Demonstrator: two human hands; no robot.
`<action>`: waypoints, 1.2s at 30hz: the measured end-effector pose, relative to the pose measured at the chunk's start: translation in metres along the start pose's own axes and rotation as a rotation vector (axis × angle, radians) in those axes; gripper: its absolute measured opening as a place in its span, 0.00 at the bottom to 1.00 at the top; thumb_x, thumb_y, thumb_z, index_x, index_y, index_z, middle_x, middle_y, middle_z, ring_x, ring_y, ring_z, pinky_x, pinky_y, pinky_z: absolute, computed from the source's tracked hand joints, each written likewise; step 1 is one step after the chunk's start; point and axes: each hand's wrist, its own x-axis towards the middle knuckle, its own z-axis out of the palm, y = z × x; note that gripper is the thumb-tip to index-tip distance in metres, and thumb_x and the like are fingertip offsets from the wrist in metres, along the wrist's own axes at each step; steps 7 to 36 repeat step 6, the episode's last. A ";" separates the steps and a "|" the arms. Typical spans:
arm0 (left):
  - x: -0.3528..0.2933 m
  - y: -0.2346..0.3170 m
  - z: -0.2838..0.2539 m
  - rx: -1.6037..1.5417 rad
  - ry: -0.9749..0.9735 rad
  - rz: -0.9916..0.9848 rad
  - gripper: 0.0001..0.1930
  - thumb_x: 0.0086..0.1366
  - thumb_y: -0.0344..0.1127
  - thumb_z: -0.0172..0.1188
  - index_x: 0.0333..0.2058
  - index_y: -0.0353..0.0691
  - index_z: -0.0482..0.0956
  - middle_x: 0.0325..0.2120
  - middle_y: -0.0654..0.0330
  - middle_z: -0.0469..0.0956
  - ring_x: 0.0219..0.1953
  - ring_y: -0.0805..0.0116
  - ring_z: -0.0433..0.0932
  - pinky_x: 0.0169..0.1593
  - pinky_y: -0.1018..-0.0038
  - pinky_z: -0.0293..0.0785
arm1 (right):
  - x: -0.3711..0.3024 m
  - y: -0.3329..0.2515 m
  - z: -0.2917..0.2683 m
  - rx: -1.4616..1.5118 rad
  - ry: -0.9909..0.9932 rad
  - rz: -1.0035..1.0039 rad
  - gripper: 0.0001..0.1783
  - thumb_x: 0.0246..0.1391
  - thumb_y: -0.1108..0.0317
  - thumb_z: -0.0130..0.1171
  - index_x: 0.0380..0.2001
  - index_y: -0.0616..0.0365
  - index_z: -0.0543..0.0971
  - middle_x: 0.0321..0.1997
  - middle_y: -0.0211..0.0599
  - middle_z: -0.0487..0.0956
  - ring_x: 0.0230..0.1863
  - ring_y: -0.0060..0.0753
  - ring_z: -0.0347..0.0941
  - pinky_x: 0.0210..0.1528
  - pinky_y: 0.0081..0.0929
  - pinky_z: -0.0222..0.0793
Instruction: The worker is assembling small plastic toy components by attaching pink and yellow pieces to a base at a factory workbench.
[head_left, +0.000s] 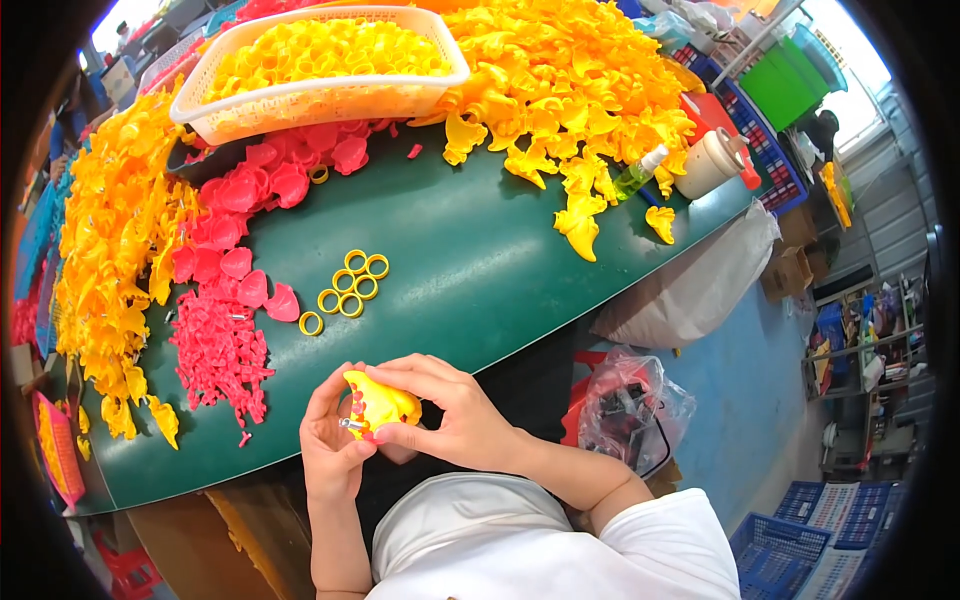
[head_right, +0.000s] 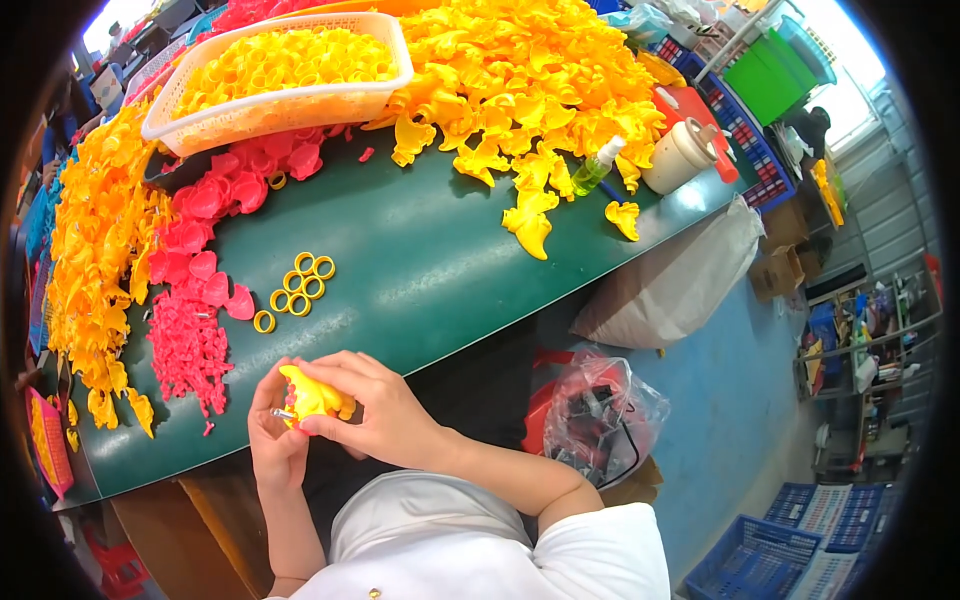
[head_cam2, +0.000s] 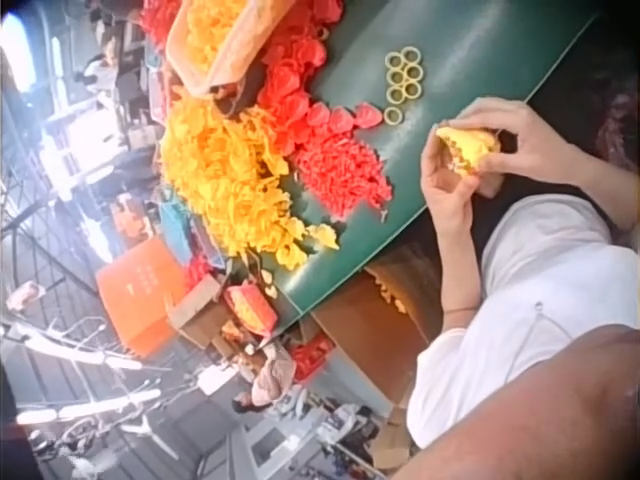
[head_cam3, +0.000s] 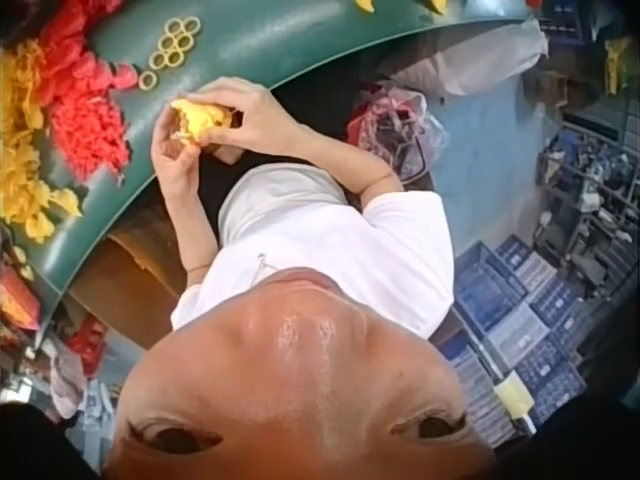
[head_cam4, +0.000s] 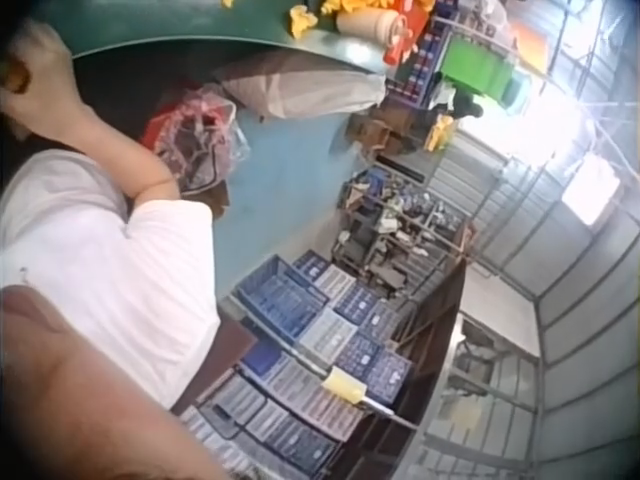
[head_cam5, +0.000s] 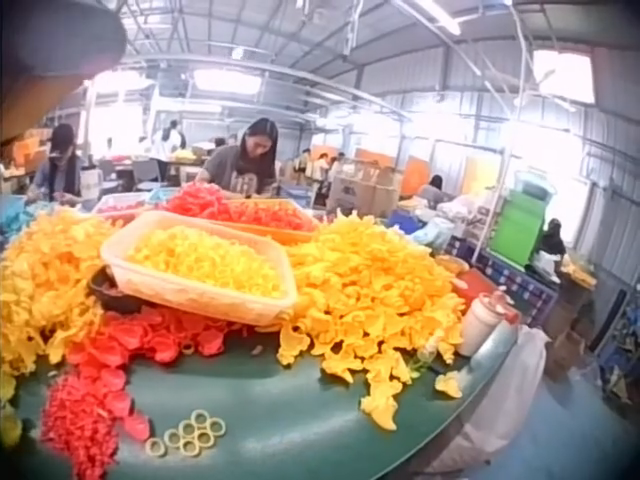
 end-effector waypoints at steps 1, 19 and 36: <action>0.000 0.000 -0.001 0.001 -0.003 0.007 0.45 0.46 0.33 0.76 0.61 0.32 0.61 0.60 0.53 0.64 0.61 0.62 0.66 0.64 0.65 0.64 | -0.001 0.000 0.001 0.023 -0.004 0.016 0.30 0.48 0.63 0.67 0.55 0.59 0.74 0.52 0.43 0.76 0.51 0.40 0.72 0.53 0.32 0.68; -0.003 0.000 -0.004 -0.025 -0.015 0.036 0.46 0.42 0.31 0.78 0.61 0.32 0.63 0.59 0.50 0.66 0.58 0.61 0.70 0.60 0.66 0.68 | 0.000 -0.001 -0.002 0.041 -0.036 -0.020 0.30 0.49 0.62 0.67 0.56 0.58 0.74 0.52 0.43 0.76 0.52 0.40 0.72 0.54 0.32 0.67; -0.003 0.000 -0.004 -0.025 -0.015 0.036 0.46 0.42 0.31 0.78 0.61 0.32 0.63 0.59 0.50 0.66 0.58 0.61 0.70 0.60 0.66 0.68 | 0.000 -0.001 -0.002 0.041 -0.036 -0.020 0.30 0.49 0.62 0.67 0.56 0.58 0.74 0.52 0.43 0.76 0.52 0.40 0.72 0.54 0.32 0.67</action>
